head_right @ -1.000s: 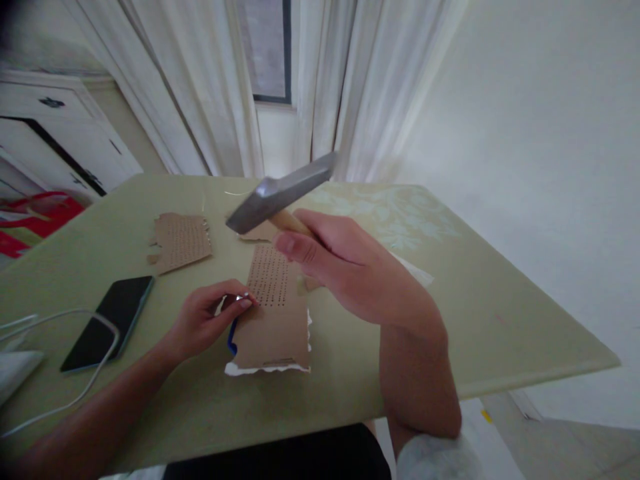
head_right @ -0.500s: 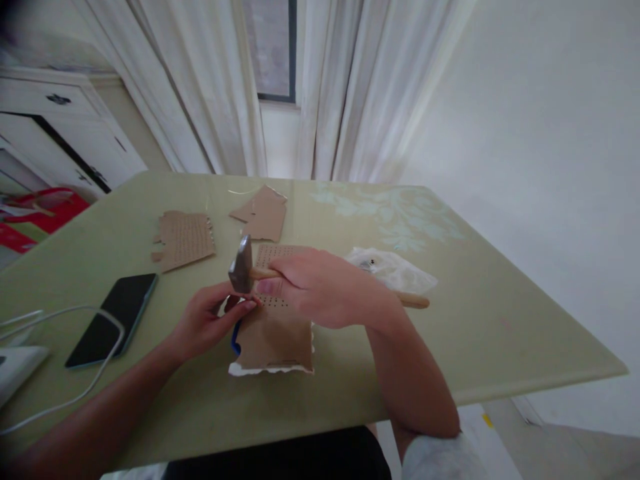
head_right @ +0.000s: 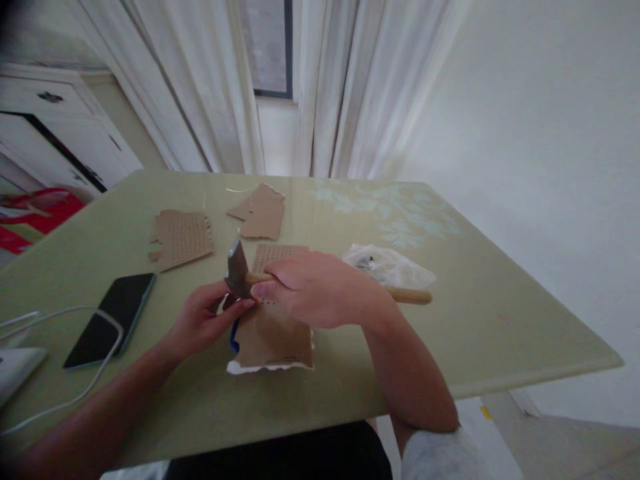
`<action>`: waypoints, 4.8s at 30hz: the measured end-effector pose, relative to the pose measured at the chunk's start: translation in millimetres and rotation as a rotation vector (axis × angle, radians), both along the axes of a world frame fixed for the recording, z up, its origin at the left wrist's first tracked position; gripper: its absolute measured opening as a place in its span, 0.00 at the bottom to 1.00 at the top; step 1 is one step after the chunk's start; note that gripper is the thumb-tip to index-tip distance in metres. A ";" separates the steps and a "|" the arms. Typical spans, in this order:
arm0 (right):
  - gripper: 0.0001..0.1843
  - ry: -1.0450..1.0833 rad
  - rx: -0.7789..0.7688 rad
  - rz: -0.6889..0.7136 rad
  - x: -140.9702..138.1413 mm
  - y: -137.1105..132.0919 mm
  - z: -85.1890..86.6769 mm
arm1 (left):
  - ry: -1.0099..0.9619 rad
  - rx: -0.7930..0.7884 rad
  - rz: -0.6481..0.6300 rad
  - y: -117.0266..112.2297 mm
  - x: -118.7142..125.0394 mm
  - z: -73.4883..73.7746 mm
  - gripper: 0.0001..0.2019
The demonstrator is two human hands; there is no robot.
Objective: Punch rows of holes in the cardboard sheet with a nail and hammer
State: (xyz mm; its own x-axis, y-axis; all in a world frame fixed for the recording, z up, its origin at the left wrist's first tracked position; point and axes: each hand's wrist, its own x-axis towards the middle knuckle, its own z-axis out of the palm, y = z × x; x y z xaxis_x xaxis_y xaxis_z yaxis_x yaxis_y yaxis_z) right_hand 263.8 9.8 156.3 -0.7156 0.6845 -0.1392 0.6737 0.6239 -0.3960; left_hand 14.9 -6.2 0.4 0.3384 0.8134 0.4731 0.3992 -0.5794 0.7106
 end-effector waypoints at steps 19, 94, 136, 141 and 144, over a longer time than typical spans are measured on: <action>0.23 0.027 -0.021 -0.036 -1.6 -2.9 2.8 | 0.016 0.039 -0.022 -0.1 -0.3 5.4 0.06; 0.23 -0.032 0.047 -0.036 -0.4 -0.9 -4.9 | -0.061 -0.016 -0.111 2.9 -3.3 4.3 0.04; 0.23 -0.057 -0.025 0.014 -2.6 7.3 -11.6 | 0.066 -0.209 -0.084 1.9 -5.7 1.7 0.26; 0.20 -0.086 -0.047 0.048 -5.7 8.3 -18.0 | 0.080 -0.210 -0.071 2.0 -7.7 -0.6 0.27; 0.20 -0.023 -0.033 0.015 -5.9 6.9 -14.1 | 0.108 -0.238 -0.080 2.5 -8.6 -1.9 0.25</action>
